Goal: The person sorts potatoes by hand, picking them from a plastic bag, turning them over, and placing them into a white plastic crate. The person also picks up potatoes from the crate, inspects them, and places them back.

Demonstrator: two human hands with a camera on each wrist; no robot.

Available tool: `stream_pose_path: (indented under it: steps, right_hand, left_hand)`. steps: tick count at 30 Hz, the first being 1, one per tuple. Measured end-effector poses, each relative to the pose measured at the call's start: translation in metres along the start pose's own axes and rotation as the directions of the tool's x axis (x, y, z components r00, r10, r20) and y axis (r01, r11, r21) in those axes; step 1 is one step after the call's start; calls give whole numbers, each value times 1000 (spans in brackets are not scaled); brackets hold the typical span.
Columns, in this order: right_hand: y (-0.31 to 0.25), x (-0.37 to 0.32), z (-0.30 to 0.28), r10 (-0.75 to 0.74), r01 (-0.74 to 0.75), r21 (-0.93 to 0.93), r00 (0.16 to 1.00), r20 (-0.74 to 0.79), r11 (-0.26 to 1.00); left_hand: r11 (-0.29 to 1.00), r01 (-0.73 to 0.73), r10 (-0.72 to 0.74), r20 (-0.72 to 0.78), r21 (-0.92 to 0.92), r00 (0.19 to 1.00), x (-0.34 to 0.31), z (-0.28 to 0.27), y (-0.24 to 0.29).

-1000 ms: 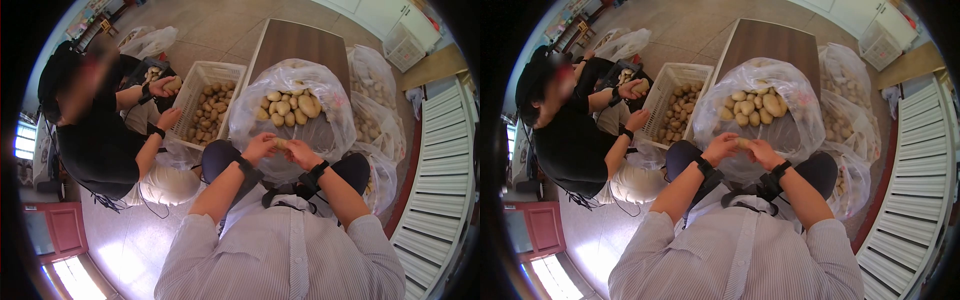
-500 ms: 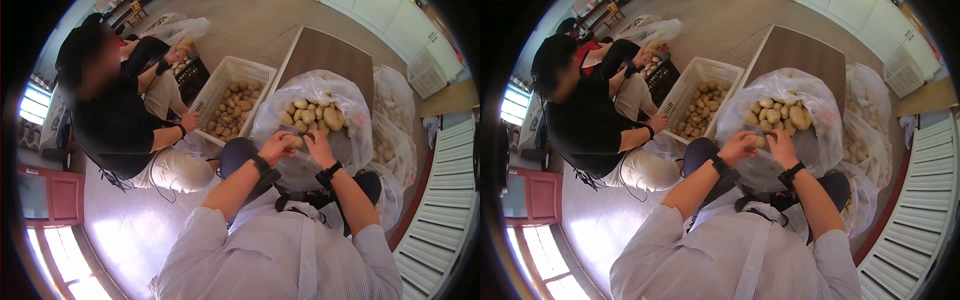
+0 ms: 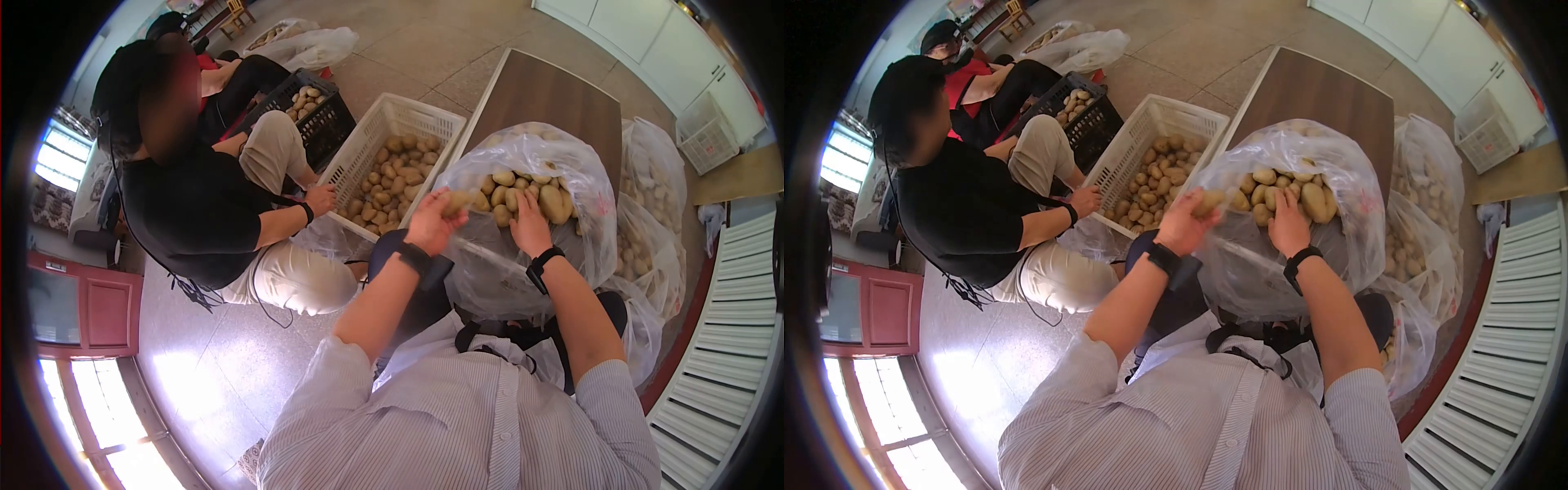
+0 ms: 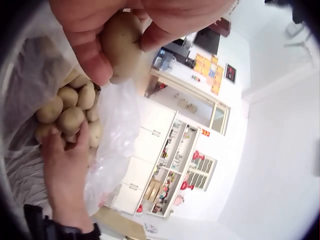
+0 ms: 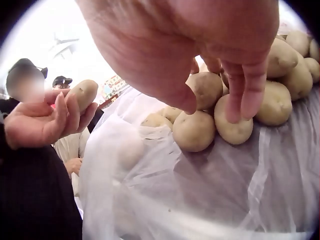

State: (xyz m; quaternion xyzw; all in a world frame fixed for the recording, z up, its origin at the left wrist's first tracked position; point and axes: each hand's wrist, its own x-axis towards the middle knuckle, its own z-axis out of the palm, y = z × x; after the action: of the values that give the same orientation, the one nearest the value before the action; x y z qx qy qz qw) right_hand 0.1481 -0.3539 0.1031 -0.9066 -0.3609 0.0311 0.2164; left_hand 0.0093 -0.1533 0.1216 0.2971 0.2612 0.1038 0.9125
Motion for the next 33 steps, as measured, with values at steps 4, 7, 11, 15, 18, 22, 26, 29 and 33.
stream_pose_path:
  steps: [4,7,11,15,18,22,26,29,33]
  right_hand:
    - [-5,4,-4,41,-42,20,999,36,999]
    - [-8,7,-7,25,-25,2,999,45,1000]
    - [-10,13,-6,21,-17,-63,998,61,998]
    - [-14,15,-12,6,0,-91,998,67,996]
    - [-14,14,-12,7,2,-132,998,67,991]
    - [-9,14,-4,-5,17,-190,998,59,982]
    - [-14,10,-4,-19,21,-229,1000,13,973]
    - [-19,6,-3,-10,5,-273,1000,-19,962]
    - [-19,1,-2,-2,2,-303,1000,2,953]
  left_hand:
    - [970,-174,154,-124,-167,980,33,-46,29]
    - [950,-191,106,-322,-246,941,37,-63,50]
    - [933,-192,12,-508,-304,861,53,-98,58]
    - [926,-186,-31,-557,-330,830,48,-91,61]
    - [978,-141,49,-486,-155,873,59,-112,54]
    - [920,-142,-94,-556,-366,826,64,-112,53]
    - [984,-163,116,-424,-75,898,62,-106,46]
    - [984,-167,116,-487,-61,865,52,-80,47]
    - [986,-152,164,-435,64,885,41,-65,49]
